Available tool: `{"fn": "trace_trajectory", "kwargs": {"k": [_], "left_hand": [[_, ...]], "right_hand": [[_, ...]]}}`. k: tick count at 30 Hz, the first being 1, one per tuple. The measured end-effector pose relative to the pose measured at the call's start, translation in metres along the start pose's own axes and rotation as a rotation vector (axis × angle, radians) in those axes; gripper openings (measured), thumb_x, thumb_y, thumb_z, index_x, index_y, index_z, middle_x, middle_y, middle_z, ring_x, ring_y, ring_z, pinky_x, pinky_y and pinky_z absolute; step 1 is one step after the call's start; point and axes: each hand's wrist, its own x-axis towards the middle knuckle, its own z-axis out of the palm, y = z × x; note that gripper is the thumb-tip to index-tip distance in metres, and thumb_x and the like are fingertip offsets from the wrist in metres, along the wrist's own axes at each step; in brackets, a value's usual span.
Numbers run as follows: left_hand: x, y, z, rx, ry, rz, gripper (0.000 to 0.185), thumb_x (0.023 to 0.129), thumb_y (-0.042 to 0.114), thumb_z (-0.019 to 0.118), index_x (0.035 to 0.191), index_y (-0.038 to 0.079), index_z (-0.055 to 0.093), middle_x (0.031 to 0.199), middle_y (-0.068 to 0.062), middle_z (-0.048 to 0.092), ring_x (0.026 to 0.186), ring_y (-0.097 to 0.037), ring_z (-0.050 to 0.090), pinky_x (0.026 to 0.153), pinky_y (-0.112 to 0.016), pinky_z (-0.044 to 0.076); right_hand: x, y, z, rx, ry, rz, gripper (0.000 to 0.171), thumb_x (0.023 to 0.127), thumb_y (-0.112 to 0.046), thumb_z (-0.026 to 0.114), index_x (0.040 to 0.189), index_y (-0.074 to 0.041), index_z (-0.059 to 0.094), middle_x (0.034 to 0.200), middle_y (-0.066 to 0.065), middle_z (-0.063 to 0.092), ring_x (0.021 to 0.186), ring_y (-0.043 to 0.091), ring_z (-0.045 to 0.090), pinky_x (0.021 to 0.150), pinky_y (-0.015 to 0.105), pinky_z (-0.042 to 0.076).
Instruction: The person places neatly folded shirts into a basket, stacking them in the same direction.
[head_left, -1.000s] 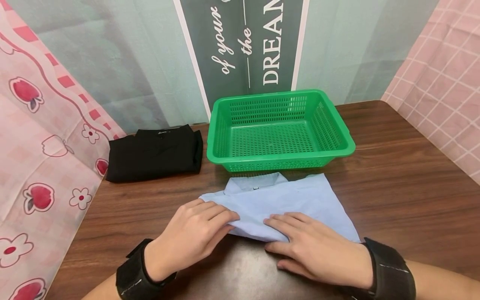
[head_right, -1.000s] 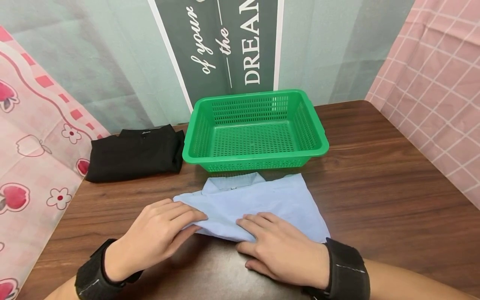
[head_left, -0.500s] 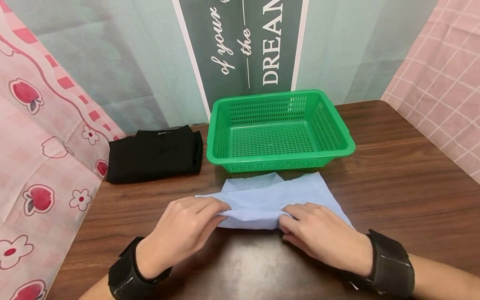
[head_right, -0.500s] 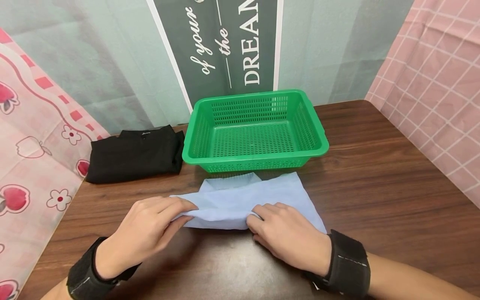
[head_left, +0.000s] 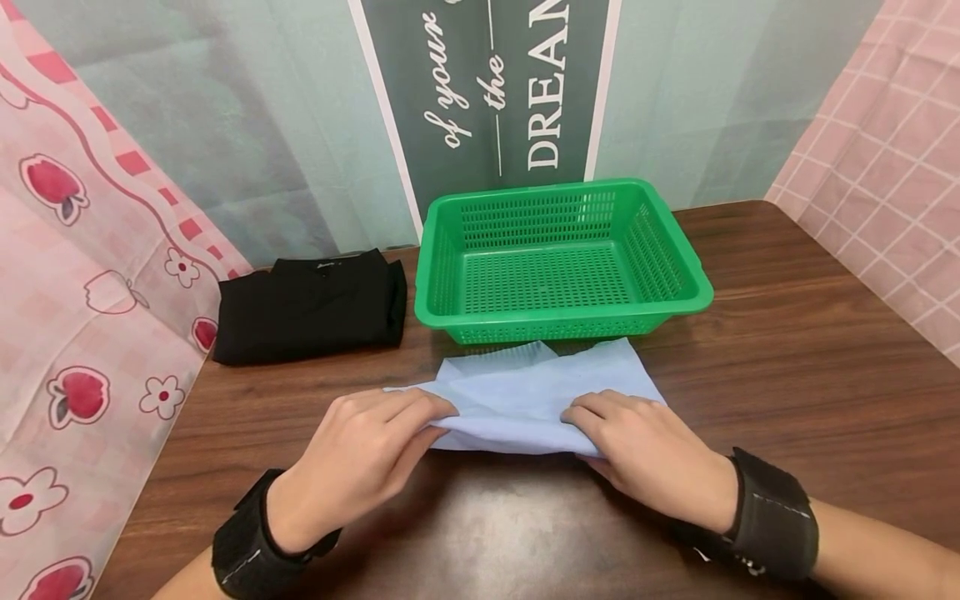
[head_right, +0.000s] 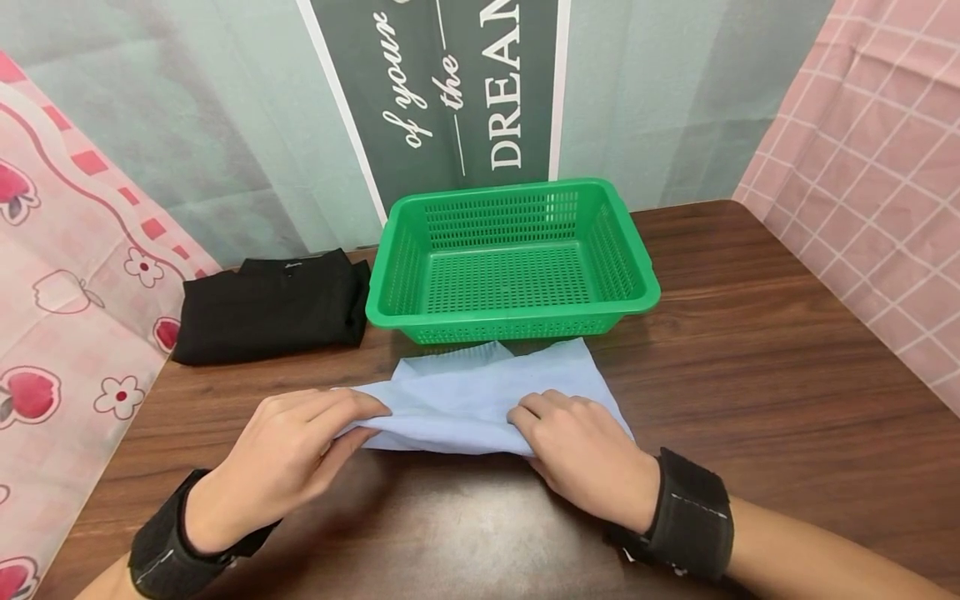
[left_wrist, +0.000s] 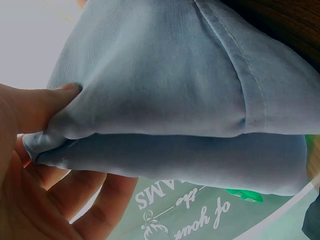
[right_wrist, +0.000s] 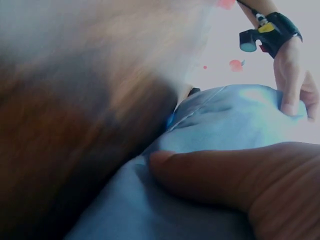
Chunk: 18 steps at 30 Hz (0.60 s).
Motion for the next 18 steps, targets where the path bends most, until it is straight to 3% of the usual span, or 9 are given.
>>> {"fn": "trace_trajectory", "kwargs": {"k": [7, 18], "left_hand": [[0.001, 0.000, -0.002, -0.029, 0.006, -0.003, 0.025, 0.113, 0.025, 0.049, 0.108, 0.014, 0.071, 0.089, 0.010, 0.072, 0.064, 0.000, 0.057, 0.057, -0.022, 0.050], [0.001, -0.001, -0.006, -0.060, 0.007, -0.022, 0.024, 0.112, 0.026, 0.051, 0.108, 0.013, 0.071, 0.089, 0.010, 0.072, 0.067, 0.001, 0.058, 0.059, -0.021, 0.051]], "right_hand": [[0.001, 0.013, -0.007, -0.061, -0.083, 0.061, 0.041, 0.065, -0.005, 0.091, 0.101, -0.012, 0.073, 0.094, -0.001, 0.073, 0.085, 0.020, 0.072, 0.066, 0.042, 0.059], [0.003, 0.036, -0.023, -0.060, -0.182, 0.131, 0.041, 0.067, -0.009, 0.095, 0.102, -0.016, 0.077, 0.095, -0.003, 0.075, 0.083, 0.019, 0.073, 0.064, 0.042, 0.059]]}}
